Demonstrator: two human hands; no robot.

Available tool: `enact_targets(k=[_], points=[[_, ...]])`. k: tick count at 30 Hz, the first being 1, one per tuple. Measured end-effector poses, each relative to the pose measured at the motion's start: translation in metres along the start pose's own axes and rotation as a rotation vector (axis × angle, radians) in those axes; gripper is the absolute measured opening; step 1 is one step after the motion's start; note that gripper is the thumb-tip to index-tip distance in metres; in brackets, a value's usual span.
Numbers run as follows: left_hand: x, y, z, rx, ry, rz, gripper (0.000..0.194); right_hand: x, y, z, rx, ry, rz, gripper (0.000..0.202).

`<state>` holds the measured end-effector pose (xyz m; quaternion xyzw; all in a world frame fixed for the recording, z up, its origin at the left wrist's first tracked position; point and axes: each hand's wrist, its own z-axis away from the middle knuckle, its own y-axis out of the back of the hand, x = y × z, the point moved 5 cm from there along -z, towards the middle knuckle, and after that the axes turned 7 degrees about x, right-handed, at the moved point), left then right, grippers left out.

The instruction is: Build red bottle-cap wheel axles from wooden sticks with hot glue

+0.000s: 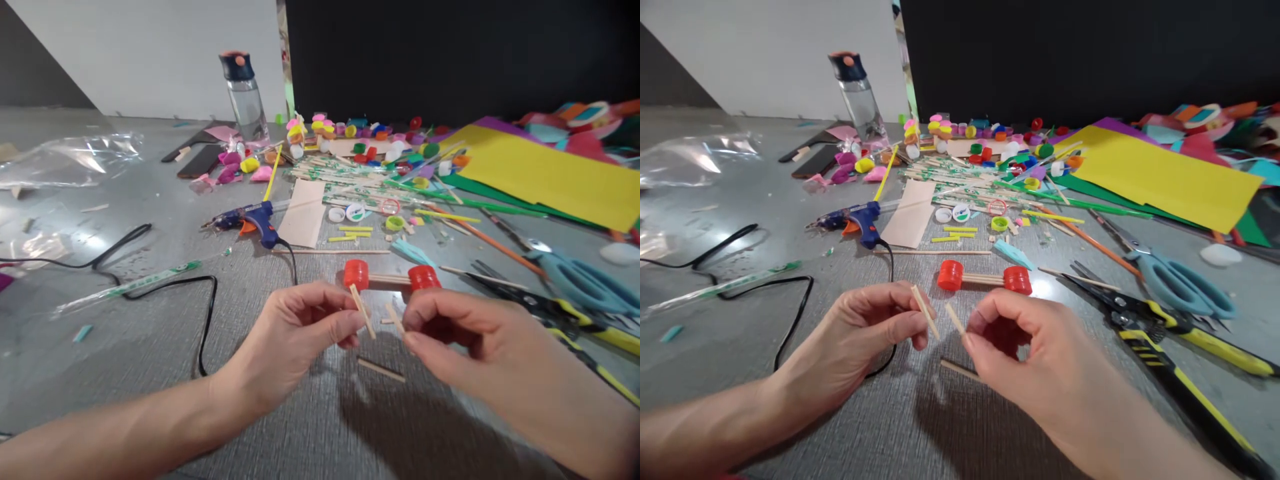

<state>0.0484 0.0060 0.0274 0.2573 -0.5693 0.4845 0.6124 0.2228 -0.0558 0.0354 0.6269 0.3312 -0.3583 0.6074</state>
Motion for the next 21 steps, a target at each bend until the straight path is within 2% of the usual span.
enact_targets(k=[3, 6, 21], points=[[-0.005, -0.004, 0.001, -0.022, 0.040, 0.030, 0.016, -0.007, -0.005, -0.001, 0.067, -0.012, -0.155, 0.012], [-0.006, -0.006, 0.002, -0.036, 0.044, 0.047, 0.016, -0.012, -0.011, -0.001, 0.087, 0.002, -0.196, 0.014], [-0.010, -0.008, 0.004, -0.046, 0.046, -0.019, 0.012, -0.011, -0.016, 0.004, 0.028, -0.047, -0.197, 0.016]])
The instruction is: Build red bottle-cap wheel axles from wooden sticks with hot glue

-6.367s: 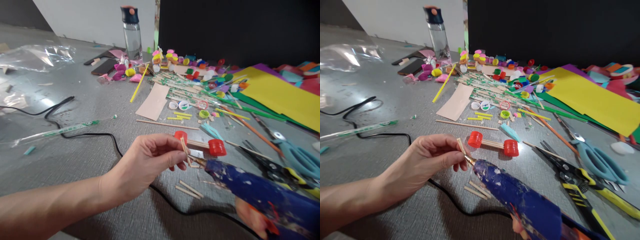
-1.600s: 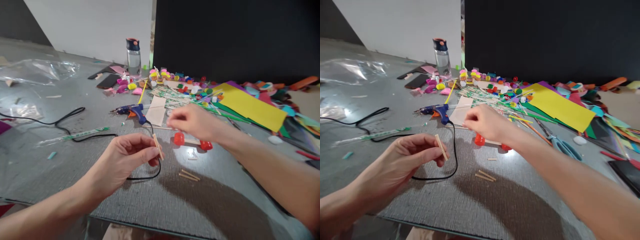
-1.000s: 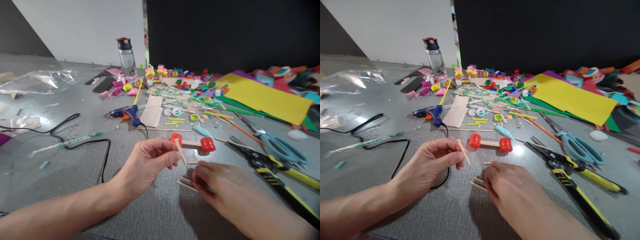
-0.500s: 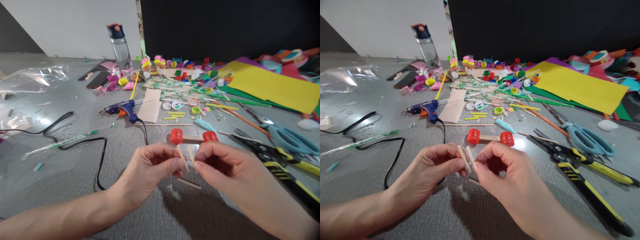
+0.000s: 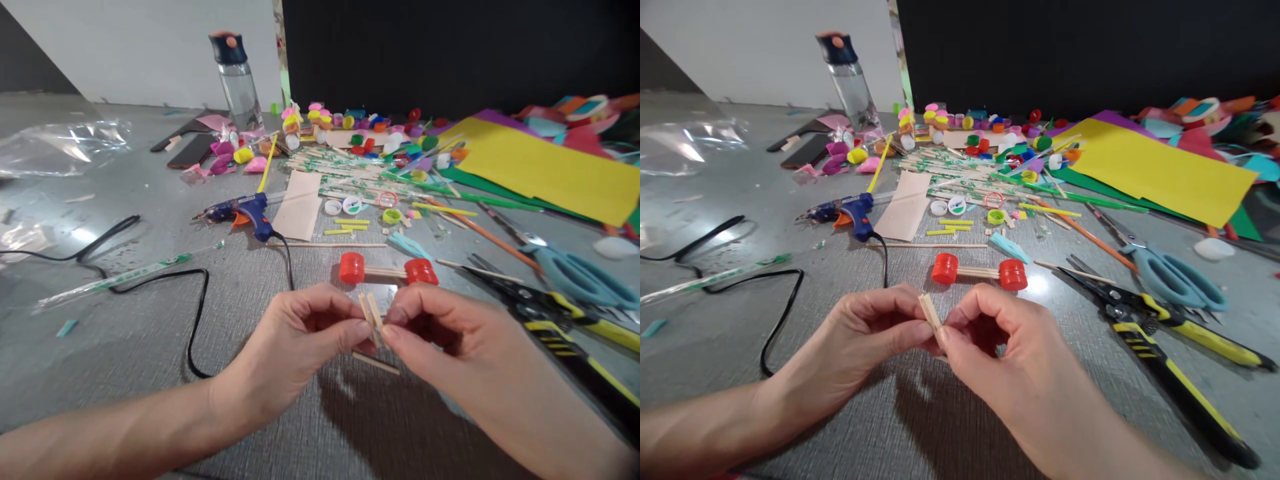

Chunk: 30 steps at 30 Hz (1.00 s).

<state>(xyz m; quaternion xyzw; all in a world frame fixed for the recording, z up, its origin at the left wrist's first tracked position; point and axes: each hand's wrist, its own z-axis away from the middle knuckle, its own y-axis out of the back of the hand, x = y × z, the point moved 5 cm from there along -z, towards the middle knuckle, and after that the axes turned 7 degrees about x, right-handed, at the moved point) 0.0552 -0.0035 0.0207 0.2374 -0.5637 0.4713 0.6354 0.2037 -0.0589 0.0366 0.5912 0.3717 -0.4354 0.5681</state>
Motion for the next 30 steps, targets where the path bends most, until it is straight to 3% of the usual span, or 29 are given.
enact_targets(k=[30], points=[[-0.0005, 0.0012, -0.0003, -0.011, -0.015, -0.045, 0.012, -0.0019, -0.0013, -0.0042, -0.035, -0.004, 0.048, 0.021]])
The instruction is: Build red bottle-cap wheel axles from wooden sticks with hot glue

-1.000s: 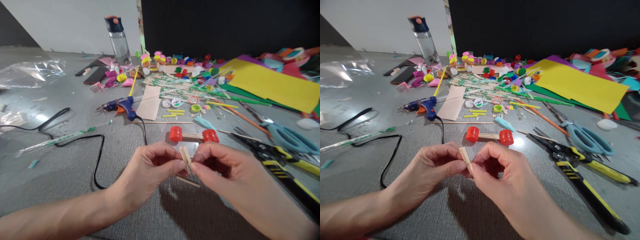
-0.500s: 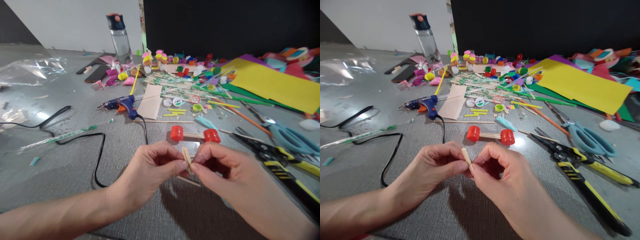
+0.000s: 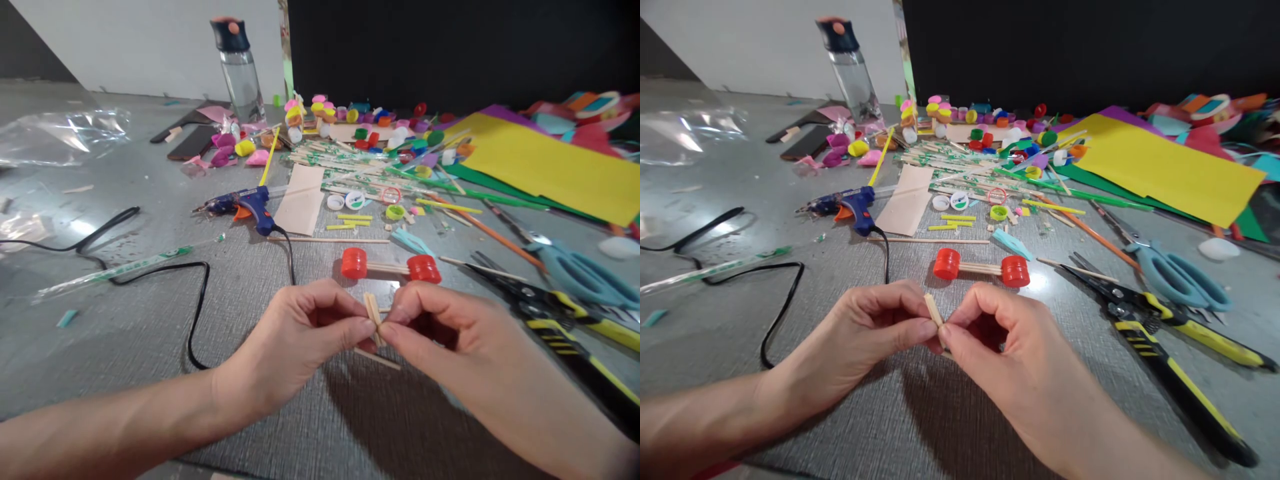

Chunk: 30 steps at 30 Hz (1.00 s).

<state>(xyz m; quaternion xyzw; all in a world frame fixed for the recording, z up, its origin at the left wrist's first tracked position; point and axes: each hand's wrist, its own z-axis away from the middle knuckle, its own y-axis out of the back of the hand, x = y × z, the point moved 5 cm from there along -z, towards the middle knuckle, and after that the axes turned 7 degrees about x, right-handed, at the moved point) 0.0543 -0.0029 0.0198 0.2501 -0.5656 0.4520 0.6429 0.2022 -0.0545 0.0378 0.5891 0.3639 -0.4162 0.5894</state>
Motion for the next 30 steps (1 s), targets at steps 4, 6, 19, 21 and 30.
enact_targets(k=[4, 6, 19, 21, 30], points=[[0.0003, -0.0004, -0.0003, -0.004, 0.014, 0.014, 0.014, 0.0006, 0.0010, 0.0015, -0.005, -0.005, -0.016, 0.022], [0.0004, -0.0005, -0.0003, -0.008, 0.015, 0.017, 0.015, 0.0003, 0.0009, 0.0023, -0.014, -0.011, -0.018, 0.023], [-0.0014, 0.0002, 0.0009, -0.012, -0.016, 0.007, 0.013, -0.0005, -0.0007, 0.0009, -0.038, -0.018, -0.051, 0.024], [-0.0020, 0.0003, 0.0013, -0.009, -0.019, 0.004, 0.013, -0.0002, -0.0010, 0.0009, -0.041, -0.023, -0.055, 0.024], [-0.0020, 0.0015, 0.0002, -0.006, -0.041, -0.032, 0.014, 0.0013, -0.0018, 0.0007, -0.049, -0.044, -0.046, 0.026]])
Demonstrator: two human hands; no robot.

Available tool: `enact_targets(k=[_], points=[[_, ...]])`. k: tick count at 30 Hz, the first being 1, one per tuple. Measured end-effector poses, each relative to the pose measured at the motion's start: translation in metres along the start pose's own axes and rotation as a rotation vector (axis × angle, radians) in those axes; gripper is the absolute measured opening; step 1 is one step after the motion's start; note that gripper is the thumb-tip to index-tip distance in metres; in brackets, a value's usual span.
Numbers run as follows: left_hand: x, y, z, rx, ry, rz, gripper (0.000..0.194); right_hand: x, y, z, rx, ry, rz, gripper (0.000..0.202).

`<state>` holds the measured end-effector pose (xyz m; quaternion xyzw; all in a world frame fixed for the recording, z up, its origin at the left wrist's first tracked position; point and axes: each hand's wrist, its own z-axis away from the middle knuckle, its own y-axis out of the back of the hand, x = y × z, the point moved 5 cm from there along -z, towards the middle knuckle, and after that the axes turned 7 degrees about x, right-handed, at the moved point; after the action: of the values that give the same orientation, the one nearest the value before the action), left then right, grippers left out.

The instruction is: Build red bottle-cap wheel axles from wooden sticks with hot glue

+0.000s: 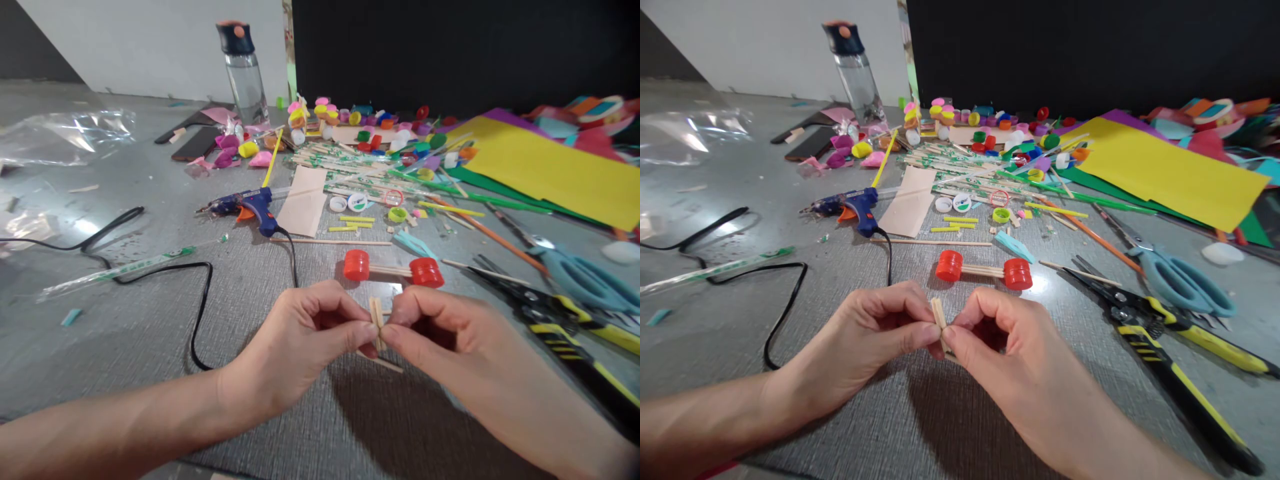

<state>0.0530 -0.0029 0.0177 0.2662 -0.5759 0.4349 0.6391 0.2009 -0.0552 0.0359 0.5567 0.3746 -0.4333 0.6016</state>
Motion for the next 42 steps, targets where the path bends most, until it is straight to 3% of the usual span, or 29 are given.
enact_targets(k=[5, 15, 20, 26, 29, 32, 42], points=[[0.002, 0.000, 0.000, 0.003, -0.012, -0.022, 0.014, 0.000, 0.000, -0.002, -0.006, -0.009, -0.011, 0.026], [0.001, 0.003, -0.003, 0.029, 0.058, 0.202, 0.015, 0.004, 0.001, 0.002, -0.011, -0.009, -0.001, 0.025], [0.002, 0.003, -0.004, 0.047, 0.032, 0.194, 0.014, 0.005, -0.007, 0.002, -0.003, 0.003, 0.001, 0.022], [0.008, 0.001, 0.003, -0.024, 0.009, 0.122, 0.002, 0.007, -0.007, 0.004, -0.021, -0.041, -0.015, 0.026], [0.013, 0.008, 0.002, 0.022, -0.054, 0.208, 0.014, 0.008, -0.005, 0.004, -0.024, -0.057, -0.012, 0.027], [0.018, 0.013, 0.000, 0.071, -0.122, 0.230, 0.008, 0.009, -0.005, 0.005, -0.034, -0.066, -0.001, 0.027], [0.014, 0.017, -0.005, 0.107, -0.080, 0.129, 0.008, 0.007, -0.008, 0.005, -0.074, -0.049, 0.002, 0.027]])
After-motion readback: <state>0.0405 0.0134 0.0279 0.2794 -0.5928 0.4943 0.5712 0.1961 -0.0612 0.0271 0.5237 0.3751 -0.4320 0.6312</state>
